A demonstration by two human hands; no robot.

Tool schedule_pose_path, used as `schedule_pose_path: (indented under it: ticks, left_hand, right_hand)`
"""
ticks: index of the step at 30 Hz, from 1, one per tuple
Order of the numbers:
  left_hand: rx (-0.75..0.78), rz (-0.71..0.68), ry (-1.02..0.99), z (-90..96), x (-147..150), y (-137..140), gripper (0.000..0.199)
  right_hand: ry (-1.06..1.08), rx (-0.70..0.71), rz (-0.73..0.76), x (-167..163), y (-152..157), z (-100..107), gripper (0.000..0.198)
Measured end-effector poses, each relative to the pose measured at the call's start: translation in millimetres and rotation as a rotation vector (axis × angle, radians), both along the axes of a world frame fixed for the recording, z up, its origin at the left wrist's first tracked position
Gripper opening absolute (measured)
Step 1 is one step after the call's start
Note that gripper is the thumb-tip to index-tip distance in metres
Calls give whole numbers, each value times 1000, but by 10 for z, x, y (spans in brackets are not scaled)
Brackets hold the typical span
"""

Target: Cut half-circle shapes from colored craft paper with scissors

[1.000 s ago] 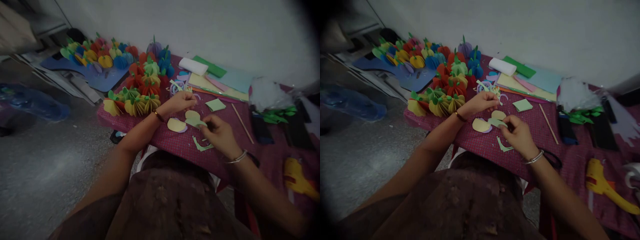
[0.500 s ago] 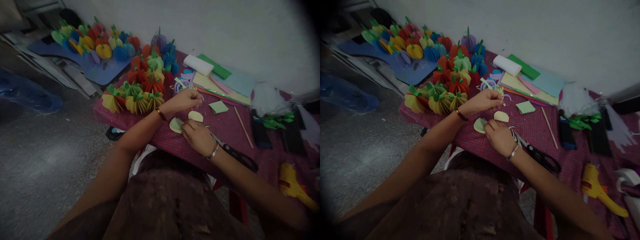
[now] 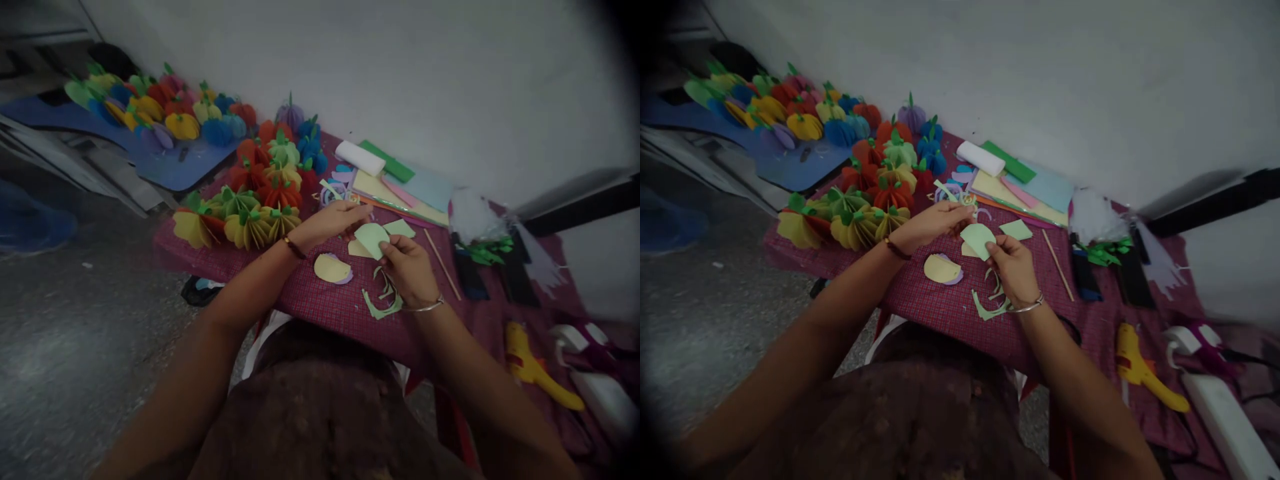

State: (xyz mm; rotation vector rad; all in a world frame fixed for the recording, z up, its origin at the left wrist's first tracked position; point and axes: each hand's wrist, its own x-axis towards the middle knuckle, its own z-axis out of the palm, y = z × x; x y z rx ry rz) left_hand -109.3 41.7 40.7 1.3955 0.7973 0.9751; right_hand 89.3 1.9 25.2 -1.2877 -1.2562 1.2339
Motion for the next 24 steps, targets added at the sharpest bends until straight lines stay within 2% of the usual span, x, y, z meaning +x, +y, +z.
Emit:
schedule_pose_path:
  ticks: [3,7,11,16,19,22,24]
  left_hand:
    - [18,-101,53,-16,-18,19,22]
    - [-7,-66,97,-31,-9,35,12]
    - [0,-47,83,4,-1,8,14]
    - [40,-15,83,51,33,-49,14]
    - [46,6,50,16,76,-40,14]
    - [65,9,32,-6,90,-26,11]
    - [119,27,28,18,78,-40,12]
  right_hand:
    - [83,-73,-17,15,-30,20,36]
    - [144,-116,-1,14,-65,30,38]
    - [163,-72,17,46,-66,50,38]
    - [-7,74,38,89,17,52,29]
    - [-29,149,5,73,76,59,25]
    - [-24,156,-53,74,105,117,22]
    - [37,65,-65,111,112,179,19]
